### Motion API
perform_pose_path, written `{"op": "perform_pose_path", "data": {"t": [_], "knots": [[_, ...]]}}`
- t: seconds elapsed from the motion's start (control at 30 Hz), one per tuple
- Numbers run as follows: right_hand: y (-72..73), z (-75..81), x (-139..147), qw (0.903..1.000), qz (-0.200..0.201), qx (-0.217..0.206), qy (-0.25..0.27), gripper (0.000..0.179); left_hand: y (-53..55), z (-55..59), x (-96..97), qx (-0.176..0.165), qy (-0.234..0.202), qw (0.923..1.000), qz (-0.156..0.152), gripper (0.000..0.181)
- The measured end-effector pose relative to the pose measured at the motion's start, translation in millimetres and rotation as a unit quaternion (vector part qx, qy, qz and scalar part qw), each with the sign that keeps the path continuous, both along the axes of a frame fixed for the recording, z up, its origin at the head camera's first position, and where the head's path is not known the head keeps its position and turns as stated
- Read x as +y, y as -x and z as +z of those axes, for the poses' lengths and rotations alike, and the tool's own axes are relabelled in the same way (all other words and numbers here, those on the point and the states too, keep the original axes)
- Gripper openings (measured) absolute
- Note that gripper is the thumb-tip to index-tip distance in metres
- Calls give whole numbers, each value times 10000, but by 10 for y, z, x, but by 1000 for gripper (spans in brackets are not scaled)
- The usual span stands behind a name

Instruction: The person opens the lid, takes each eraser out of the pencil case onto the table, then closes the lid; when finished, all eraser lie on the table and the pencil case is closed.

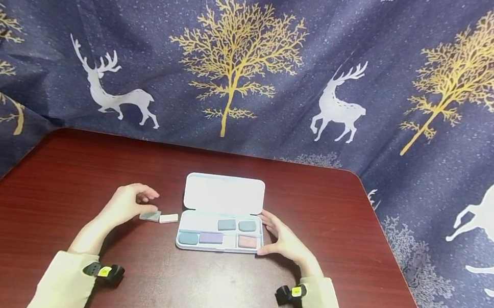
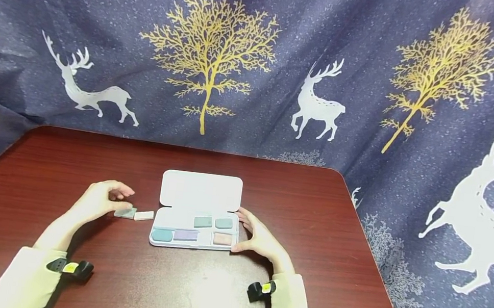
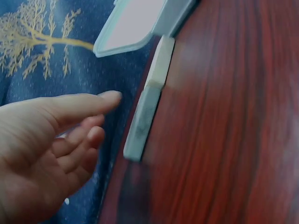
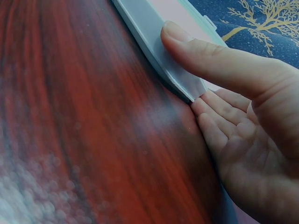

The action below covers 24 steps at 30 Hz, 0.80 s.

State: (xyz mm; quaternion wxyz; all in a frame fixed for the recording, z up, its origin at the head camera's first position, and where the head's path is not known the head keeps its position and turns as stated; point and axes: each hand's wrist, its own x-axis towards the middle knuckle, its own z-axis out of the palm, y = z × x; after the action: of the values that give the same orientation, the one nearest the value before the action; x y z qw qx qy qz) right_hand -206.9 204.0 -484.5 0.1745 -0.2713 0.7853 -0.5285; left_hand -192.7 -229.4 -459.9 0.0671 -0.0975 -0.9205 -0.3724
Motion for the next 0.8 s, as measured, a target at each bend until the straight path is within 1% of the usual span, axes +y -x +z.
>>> {"op": "perform_pose_path", "data": {"t": [0.03,0.07,0.13,0.27,0.43,0.57,0.67,0.8], "knots": [[1,0,1,10000,-1,7,5,100,6,14,36,136,-63,9999,-10,26],[2,0,1,10000,-7,14,8,100,12,28,76,199,-110,9997,-16,25],[4,-2,2,10000,-8,34,7,100,22,55,171,241,-174,9995,-41,22],[5,-6,4,10000,13,56,4,101,50,74,385,98,-196,9994,-256,19],[1,0,6,10000,19,69,-22,101,65,85,673,5,-182,9978,-637,18],[-1,3,9,10000,0,78,-54,101,53,107,905,-90,-144,9954,-939,20],[2,3,7,9999,-16,78,-75,100,45,115,1065,-28,-69,9931,-1169,21],[2,0,2,10000,-10,68,-56,100,40,96,1236,70,39,9893,-1457,23]]}}
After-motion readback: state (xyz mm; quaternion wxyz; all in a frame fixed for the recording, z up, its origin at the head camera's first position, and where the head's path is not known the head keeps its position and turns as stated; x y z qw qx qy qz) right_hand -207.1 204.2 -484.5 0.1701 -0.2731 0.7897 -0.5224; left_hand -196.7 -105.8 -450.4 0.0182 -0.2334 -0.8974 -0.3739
